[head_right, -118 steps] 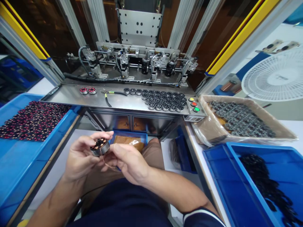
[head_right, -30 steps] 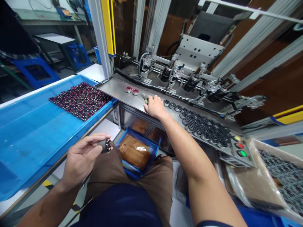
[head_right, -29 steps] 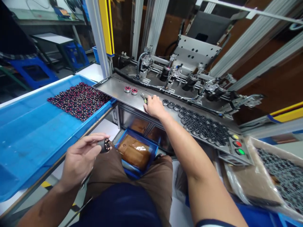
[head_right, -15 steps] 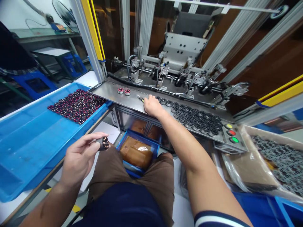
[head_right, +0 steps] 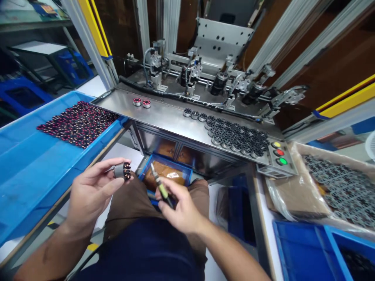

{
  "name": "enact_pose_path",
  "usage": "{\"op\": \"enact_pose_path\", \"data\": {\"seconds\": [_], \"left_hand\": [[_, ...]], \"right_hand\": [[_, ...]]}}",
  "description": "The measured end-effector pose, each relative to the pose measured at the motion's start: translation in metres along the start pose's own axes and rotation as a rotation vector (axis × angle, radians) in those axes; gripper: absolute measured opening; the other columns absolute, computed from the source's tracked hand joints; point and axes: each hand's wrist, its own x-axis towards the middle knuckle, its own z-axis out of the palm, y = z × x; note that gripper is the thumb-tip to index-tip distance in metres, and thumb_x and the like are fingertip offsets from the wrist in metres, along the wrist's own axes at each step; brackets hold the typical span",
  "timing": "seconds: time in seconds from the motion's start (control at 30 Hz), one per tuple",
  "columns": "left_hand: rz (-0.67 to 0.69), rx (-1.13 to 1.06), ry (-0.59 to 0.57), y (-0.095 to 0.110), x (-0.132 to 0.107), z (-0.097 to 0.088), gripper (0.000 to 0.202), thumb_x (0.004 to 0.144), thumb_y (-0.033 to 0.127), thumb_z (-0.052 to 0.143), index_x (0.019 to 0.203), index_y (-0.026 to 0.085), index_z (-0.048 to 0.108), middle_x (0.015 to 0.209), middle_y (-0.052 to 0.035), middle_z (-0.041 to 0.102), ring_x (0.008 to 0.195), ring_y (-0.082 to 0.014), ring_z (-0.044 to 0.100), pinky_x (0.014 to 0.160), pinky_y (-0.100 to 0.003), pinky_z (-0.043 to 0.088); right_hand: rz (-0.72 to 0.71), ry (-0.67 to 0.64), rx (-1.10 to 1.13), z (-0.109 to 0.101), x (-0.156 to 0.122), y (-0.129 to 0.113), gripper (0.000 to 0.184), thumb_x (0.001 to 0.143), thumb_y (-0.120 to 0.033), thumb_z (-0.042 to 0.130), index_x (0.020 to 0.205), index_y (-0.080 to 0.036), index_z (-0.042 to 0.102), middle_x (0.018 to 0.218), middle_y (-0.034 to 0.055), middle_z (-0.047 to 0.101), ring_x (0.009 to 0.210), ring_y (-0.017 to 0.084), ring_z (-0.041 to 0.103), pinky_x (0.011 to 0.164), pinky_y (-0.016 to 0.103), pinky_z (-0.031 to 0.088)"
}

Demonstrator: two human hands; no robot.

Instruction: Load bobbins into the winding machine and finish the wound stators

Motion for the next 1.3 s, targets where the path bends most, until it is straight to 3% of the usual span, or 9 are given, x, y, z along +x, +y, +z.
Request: {"op": "enact_pose_path", "data": {"seconds": [0.1,0.23,0.6,0.77,1.03,1.3], "left_hand": [[0.006,0.018,-0.051,-0.002,0.001,0.009,0.036,0.077,0.013,0.075,0.112,0.02,0.069,0.111,-0.0082,0.073,0.09,-0.0174,0.072,0.082,-0.025,0.06],[0.02,0.029,-0.094,-0.001,0.001,0.019,0.036,0.078,0.011,0.073,0.112,0.021,0.069,0.11,-0.0057,0.073,0.094,-0.0167,0.072,0.086,-0.023,0.059],[0.032,0.061,-0.067,0.001,-0.001,0.016,0.035,0.076,0.009,0.074,0.109,0.019,0.07,0.11,-0.0061,0.072,0.092,-0.015,0.071,0.083,-0.021,0.058],[0.036,0.045,-0.082,-0.002,0.0,0.015,0.036,0.077,0.009,0.073,0.111,0.021,0.07,0.111,-0.0052,0.071,0.096,-0.0148,0.07,0.087,-0.022,0.057],[0.206,0.112,-0.041,-0.005,-0.001,0.015,0.018,0.082,0.014,0.067,0.099,0.02,0.07,0.108,-0.0072,0.07,0.107,-0.0213,0.066,0.091,-0.033,0.056],[0.307,0.183,-0.011,-0.004,-0.001,0.017,0.022,0.083,0.007,0.064,0.099,0.021,0.07,0.106,-0.0051,0.071,0.105,-0.0191,0.066,0.091,-0.032,0.055]], "right_hand": [[-0.128,0.011,-0.054,0.019,-0.019,-0.006,0.062,0.077,-0.01,0.056,0.137,-0.019,0.044,0.104,0.0105,0.066,0.095,0.021,0.064,0.087,0.041,0.053],[-0.191,0.028,-0.078,0.018,-0.014,-0.011,0.069,0.073,-0.008,0.053,0.14,-0.019,0.04,0.11,0.0131,0.063,0.098,0.022,0.061,0.087,0.042,0.054],[-0.214,0.063,-0.129,0.024,-0.01,-0.008,0.064,0.074,-0.007,0.052,0.137,-0.017,0.046,0.091,0.0083,0.061,0.077,0.018,0.059,0.065,0.032,0.054],[-0.224,0.09,-0.174,0.023,-0.013,-0.006,0.065,0.072,-0.006,0.051,0.137,-0.017,0.048,0.084,0.0064,0.063,0.071,0.017,0.059,0.062,0.031,0.053],[-0.196,0.041,-0.07,0.025,-0.011,-0.009,0.073,0.068,-0.005,0.051,0.14,-0.017,0.043,0.098,0.0105,0.061,0.085,0.02,0.059,0.073,0.037,0.056],[-0.22,0.021,-0.036,0.025,-0.009,-0.011,0.075,0.066,-0.002,0.05,0.14,-0.015,0.044,0.099,0.0105,0.06,0.086,0.02,0.058,0.074,0.036,0.054]]}}
